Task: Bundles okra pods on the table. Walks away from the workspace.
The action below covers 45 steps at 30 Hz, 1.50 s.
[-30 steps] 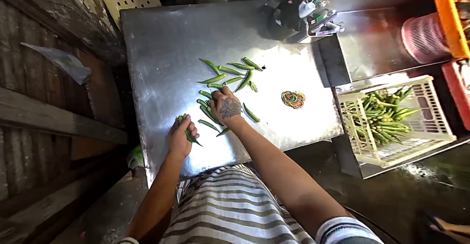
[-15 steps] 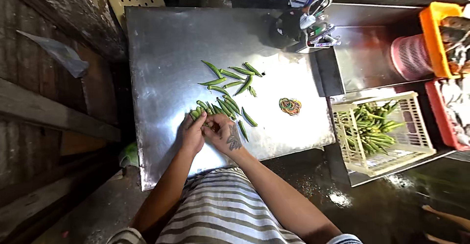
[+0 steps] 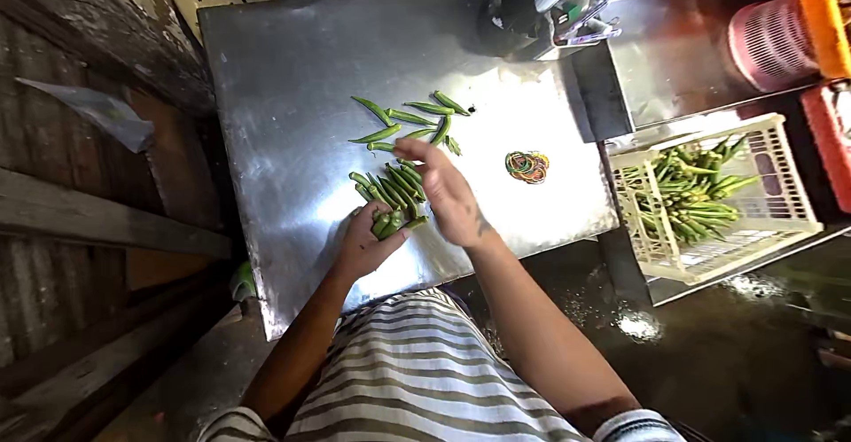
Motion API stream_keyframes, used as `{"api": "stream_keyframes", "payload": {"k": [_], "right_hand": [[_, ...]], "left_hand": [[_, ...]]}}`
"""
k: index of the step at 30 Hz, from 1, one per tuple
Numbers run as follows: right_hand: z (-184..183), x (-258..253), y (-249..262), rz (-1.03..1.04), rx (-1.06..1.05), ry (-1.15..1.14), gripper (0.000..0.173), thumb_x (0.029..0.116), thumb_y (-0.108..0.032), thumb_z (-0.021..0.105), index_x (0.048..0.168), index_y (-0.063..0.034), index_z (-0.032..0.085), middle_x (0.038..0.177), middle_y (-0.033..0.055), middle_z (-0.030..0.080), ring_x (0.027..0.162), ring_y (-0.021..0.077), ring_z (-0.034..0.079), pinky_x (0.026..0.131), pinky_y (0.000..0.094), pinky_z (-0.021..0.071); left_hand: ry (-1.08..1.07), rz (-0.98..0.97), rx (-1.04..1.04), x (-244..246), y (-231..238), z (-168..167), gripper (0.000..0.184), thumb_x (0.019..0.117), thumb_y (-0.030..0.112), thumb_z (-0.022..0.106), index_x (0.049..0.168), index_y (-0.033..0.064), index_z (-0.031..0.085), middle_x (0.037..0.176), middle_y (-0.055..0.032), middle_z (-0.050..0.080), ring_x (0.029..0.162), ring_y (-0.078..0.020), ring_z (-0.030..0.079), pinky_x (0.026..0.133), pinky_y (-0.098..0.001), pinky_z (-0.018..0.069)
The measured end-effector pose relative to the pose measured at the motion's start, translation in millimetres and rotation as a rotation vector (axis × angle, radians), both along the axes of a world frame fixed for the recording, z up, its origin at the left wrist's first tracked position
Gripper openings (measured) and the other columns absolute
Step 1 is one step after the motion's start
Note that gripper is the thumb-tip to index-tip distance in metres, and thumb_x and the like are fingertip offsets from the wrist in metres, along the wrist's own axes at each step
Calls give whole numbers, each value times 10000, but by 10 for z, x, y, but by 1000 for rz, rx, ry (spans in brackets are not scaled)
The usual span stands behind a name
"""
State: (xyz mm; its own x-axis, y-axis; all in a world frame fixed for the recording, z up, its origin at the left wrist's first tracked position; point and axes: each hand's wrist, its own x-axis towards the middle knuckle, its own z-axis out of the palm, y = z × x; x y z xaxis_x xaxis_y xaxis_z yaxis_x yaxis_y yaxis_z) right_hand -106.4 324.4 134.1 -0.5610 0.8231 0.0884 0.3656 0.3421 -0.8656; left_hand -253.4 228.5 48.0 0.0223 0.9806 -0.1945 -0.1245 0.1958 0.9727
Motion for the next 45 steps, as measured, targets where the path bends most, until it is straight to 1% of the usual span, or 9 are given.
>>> {"api": "stream_keyframes", "payload": {"k": [7, 14, 17, 20, 25, 31, 35, 40, 45], "right_hand": [[-404, -99, -332, 245, 70, -246, 779, 1043, -672, 214, 1489, -117, 530, 1512, 90, 537, 1453, 252, 430, 1213, 500, 317], [-508, 112, -302, 149, -199, -7, 840, 1024, -707, 189, 1492, -90, 514, 1473, 96, 553, 1386, 217, 489, 1164, 467, 406], [-589, 302, -69, -168, -300, 48, 492, 1072, -398, 425, 1411, -62, 548, 1274, 104, 648, 1085, 179, 658, 922, 403, 570], [-729, 563, 302, -421, -380, -185, 331, 1059, -283, 556, 1300, -61, 597, 1016, 119, 675, 807, 223, 659, 740, 441, 568], [-958, 831, 972, -593, -287, -460, 314, 1022, -308, 595, 1115, -25, 694, 1028, 184, 701, 1007, 346, 671, 924, 584, 512], [-1037, 582, 1359, -622, -291, -695, 480, 987, -501, 599, 1089, -40, 687, 1167, 205, 658, 1141, 376, 630, 916, 599, 514], [-948, 481, 1248, -791, -285, -530, 385, 973, -368, 598, 1079, -12, 700, 1141, 225, 674, 1119, 387, 637, 925, 607, 500], [-335, 240, 256, -378, -109, -194, 243, 1014, -262, 561, 1105, -47, 629, 805, 70, 643, 653, 185, 625, 575, 408, 552], [-346, -89, -513, -230, -43, -7, 219, 981, -223, 653, 1077, -38, 719, 877, 26, 709, 720, 64, 647, 666, 249, 574]], "left_hand": [[195, -97, 174, 38, -83, 88, 353, 878, 133, 717, 1161, -63, 637, 1062, -44, 711, 1046, 12, 639, 983, -193, 506], [59, -180, 64, 105, -67, 18, 351, 890, 173, 754, 1170, 9, 620, 998, -17, 709, 890, -40, 680, 817, -237, 584], [87, -121, -34, 81, -10, 7, 283, 919, 245, 728, 1093, 66, 596, 821, -5, 634, 614, -79, 608, 554, -245, 546], [271, -79, -140, -33, 17, -5, 319, 937, 312, 699, 1136, 83, 603, 851, -26, 656, 651, -114, 643, 608, -295, 578], [763, -257, -251, -162, 24, 0, 357, 1007, 334, 613, 1240, 64, 604, 947, -116, 693, 833, -245, 687, 788, -460, 570], [845, -86, -51, -93, -67, -65, 324, 1005, 335, 607, 1207, 86, 649, 902, -73, 716, 736, -187, 691, 697, -399, 588], [575, 117, 12, -152, -62, -32, 286, 986, 273, 658, 1190, 72, 666, 1050, -13, 754, 887, -67, 717, 806, -278, 604], [-140, 221, 25, -225, 8, 80, 309, 1003, 99, 633, 1257, -68, 574, 1207, -195, 725, 1126, -333, 715, 1000, -498, 601], [-454, 246, 30, 0, 119, 190, 235, 1027, 122, 585, 1204, -10, 664, 1109, -125, 739, 1026, -194, 716, 939, -373, 588]]}}
